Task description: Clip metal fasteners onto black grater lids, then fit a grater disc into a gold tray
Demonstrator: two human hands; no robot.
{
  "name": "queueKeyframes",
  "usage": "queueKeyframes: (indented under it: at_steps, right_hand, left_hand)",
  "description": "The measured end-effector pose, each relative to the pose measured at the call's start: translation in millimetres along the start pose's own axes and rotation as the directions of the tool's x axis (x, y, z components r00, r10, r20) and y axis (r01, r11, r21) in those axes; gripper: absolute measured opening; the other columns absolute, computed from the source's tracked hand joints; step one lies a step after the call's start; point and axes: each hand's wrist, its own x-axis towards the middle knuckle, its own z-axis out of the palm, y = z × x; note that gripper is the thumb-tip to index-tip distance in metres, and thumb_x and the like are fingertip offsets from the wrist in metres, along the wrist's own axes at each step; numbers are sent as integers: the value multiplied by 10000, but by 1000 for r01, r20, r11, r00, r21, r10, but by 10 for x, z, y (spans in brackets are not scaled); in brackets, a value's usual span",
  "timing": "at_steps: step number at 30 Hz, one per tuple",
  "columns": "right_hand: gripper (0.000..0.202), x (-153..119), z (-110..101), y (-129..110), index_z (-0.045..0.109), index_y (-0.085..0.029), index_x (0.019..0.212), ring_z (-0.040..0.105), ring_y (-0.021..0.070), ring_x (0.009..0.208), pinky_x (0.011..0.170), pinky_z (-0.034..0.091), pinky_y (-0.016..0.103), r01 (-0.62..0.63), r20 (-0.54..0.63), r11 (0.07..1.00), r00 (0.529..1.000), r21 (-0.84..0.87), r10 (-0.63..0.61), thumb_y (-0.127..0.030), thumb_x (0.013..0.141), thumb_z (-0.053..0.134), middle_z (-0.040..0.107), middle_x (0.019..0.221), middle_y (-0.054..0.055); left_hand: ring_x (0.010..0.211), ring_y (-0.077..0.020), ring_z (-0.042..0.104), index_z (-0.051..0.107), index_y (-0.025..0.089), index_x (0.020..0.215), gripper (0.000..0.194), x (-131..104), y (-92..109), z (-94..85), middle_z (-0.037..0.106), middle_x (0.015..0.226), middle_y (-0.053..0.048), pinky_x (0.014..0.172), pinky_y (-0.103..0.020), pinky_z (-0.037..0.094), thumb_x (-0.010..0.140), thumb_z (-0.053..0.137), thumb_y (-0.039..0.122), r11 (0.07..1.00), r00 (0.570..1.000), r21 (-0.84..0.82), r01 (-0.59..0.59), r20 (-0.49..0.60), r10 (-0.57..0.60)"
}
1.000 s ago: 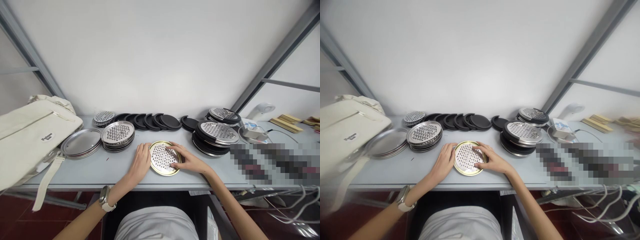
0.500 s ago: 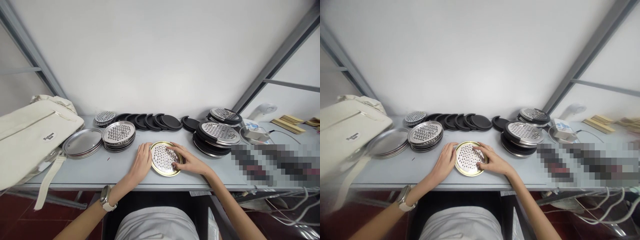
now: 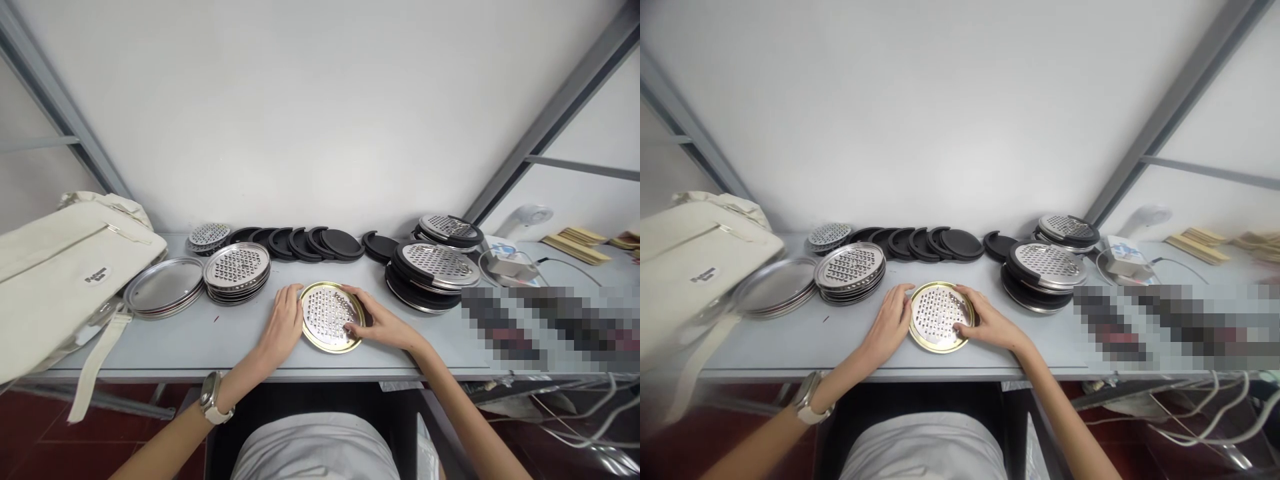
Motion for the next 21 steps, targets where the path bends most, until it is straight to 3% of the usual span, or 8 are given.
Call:
queueKeyframes:
  at_steps: [8, 15, 21]
  right_hand:
    - [663, -9, -22, -44, 357, -277, 1395, 313, 252, 1372, 1140, 247, 420, -28, -15, 1000, 1000, 15, 28, -331, 805, 654, 309, 1498, 79]
    - [304, -13, -68, -121, 622, -276, 1160, 241, 254, 1408, 1154, 200, 425, -38, 37, 999, 999, 9, 38, -406, 894, 556, 300, 1512, 48]
    - [294, -6, -62, -86, 662, -266, 1108, 269, 255, 1396, 1154, 209, 422, -46, 29, 999, 999, 8, 46, -439, 907, 536, 324, 1492, 51]
  left_hand:
    - [1036, -225, 506, 424, 170, 1157, 261, 8, -8, 8, 532, 1020, -90, 905, -407, 436, 921, 335, 102, 1000, 1000, 5, 3, 7, -3]
    - [1036, -220, 503, 418, 179, 1155, 248, 0, -8, 4, 528, 1030, -81, 906, -394, 431, 930, 339, 112, 1000, 1000, 0, 0, 7, 0]
    - [1023, -221, 493, 421, 177, 1150, 241, 4, -4, 1, 520, 1001, -76, 898, -396, 425, 932, 340, 113, 1000, 1000, -8, 11, 8, -11]
